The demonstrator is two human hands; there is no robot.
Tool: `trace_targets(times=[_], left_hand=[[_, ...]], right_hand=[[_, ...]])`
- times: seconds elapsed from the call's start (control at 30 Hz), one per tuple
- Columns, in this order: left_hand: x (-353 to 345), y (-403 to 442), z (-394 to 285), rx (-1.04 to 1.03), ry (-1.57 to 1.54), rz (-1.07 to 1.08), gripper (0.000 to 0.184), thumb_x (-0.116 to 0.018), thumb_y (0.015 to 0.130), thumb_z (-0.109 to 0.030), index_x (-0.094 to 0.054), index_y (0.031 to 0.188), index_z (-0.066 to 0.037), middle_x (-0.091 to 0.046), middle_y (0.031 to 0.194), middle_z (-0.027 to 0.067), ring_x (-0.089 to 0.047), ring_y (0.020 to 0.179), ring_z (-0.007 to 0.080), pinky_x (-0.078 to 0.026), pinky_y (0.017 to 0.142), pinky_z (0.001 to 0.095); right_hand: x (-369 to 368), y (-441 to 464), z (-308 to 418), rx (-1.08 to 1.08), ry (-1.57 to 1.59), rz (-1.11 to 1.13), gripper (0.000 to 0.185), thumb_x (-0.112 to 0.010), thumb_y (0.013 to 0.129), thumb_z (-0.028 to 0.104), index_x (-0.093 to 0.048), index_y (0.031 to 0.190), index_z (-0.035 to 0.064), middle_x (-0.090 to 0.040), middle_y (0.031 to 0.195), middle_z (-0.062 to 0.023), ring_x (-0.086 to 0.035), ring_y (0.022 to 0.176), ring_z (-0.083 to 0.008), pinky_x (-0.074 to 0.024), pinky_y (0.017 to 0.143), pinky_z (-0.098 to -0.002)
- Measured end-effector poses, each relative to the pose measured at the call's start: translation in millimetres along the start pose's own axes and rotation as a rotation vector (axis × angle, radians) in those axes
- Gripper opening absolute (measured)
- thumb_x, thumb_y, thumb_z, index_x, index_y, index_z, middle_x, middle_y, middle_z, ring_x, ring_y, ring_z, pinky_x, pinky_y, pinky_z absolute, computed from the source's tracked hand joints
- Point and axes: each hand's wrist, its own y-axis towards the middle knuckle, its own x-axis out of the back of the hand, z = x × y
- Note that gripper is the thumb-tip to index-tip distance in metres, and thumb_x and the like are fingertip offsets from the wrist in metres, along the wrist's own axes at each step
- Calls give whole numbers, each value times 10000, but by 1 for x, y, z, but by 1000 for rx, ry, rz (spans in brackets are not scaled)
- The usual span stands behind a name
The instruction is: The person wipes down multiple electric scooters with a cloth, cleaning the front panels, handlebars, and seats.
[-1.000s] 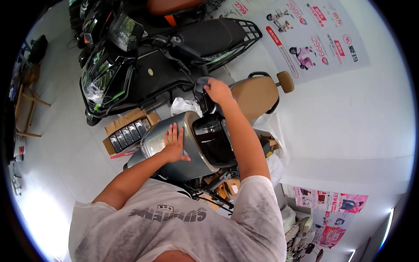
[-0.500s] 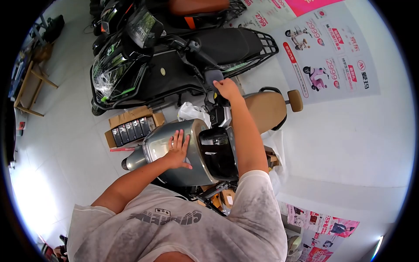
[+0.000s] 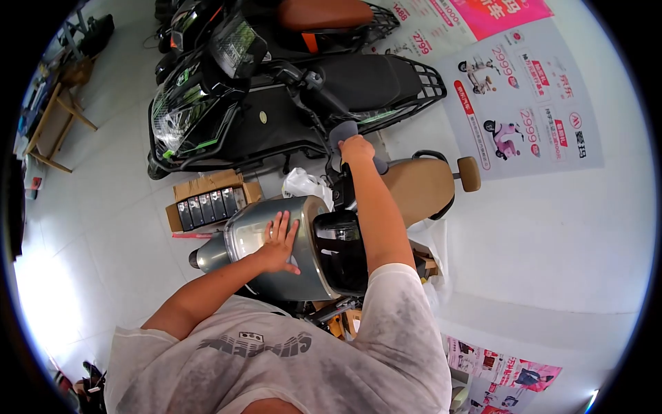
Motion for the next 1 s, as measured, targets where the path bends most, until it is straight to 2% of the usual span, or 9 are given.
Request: trace_targets(times=[0.27, 0.47, 0.53, 0.57, 0.67, 0.7, 0.8, 0.83, 1.0], left_hand=[[-1, 0, 1, -17, 12, -28, 1523, -851, 613, -714, 21, 1635, 5, 127, 1657, 361, 114, 1541, 542, -35, 1197, 693], [5, -1, -5, 4, 18, 26, 1517, -854, 629, -697, 34, 1634, 11, 132, 1657, 362, 118, 1544, 534, -25, 1202, 685], [8, 0, -6, 25, 39, 38, 1514, -856, 634, -692, 37, 1633, 12, 133, 1657, 362, 117, 1545, 533, -25, 1202, 685], [9, 1, -5, 26, 36, 47, 1520, -855, 634, -698, 46, 1633, 11, 137, 1656, 362, 120, 1546, 531, -28, 1201, 686], [10, 2, -6, 29, 40, 51, 1529, -855, 630, -702, 55, 1634, 7, 139, 1656, 361, 121, 1546, 531, -30, 1202, 685], [10, 2, -5, 22, 42, 45, 1529, -855, 630, -702, 55, 1634, 7, 139, 1656, 361, 121, 1546, 531, -30, 1202, 685], [7, 3, -3, 19, 42, 41, 1536, -854, 627, -708, 62, 1634, 4, 147, 1657, 359, 125, 1545, 531, -32, 1204, 682], [6, 3, -3, 15, 35, 34, 1540, -855, 626, -709, 67, 1634, 2, 152, 1656, 357, 129, 1545, 530, -31, 1202, 684], [3, 2, -1, 5, 33, 20, 1552, -855, 622, -715, 80, 1632, 1, 166, 1654, 355, 141, 1543, 529, -27, 1199, 688]], right_hand=[[-3, 3, -19, 62, 55, 36, 755, -462, 1023, 590, -589, 1329, -88, -590, 1385, -280, -600, 1267, -421, -483, 1066, -484], [86, -73, -41, 37, 248, 86, 1037, -749, 763, 705, -505, 1388, -86, -614, 1348, -296, -611, 1272, -393, -473, 1079, -437], [104, -83, -62, 201, 368, 166, 1120, -881, 635, 633, -491, 1398, -87, -616, 1343, -280, -608, 1269, -384, -470, 1076, -425], [109, -90, -66, 209, 373, 169, 1030, -935, 613, 496, -505, 1376, -45, -624, 1324, -268, -609, 1261, -369, -472, 1064, -411], [113, -108, -81, 314, 364, 194, 908, -934, 624, 483, -540, 1287, 4, -663, 1218, -238, -642, 1142, -359, -475, 1022, -404], [108, -113, -84, 351, 389, 142, 663, -909, 698, 386, -589, 1159, 33, -678, 1163, -205, -644, 1052, -333, -494, 946, -400], [100, -112, -87, 338, 336, 17, 463, -856, 792, 319, -621, 1062, 26, -690, 1098, -177, -641, 978, -323, -501, 864, -406], [103, -120, -87, 315, 345, -28, 390, -777, 878, 340, -667, 1056, 11, -706, 1058, -213, -664, 1038, -386, -509, 870, -454], [100, -115, -93, 179, 370, -158, 448, -625, 977, 424, -707, 1109, 4, -713, 1072, -249, -663, 1020, -442, -505, 876, -487]])
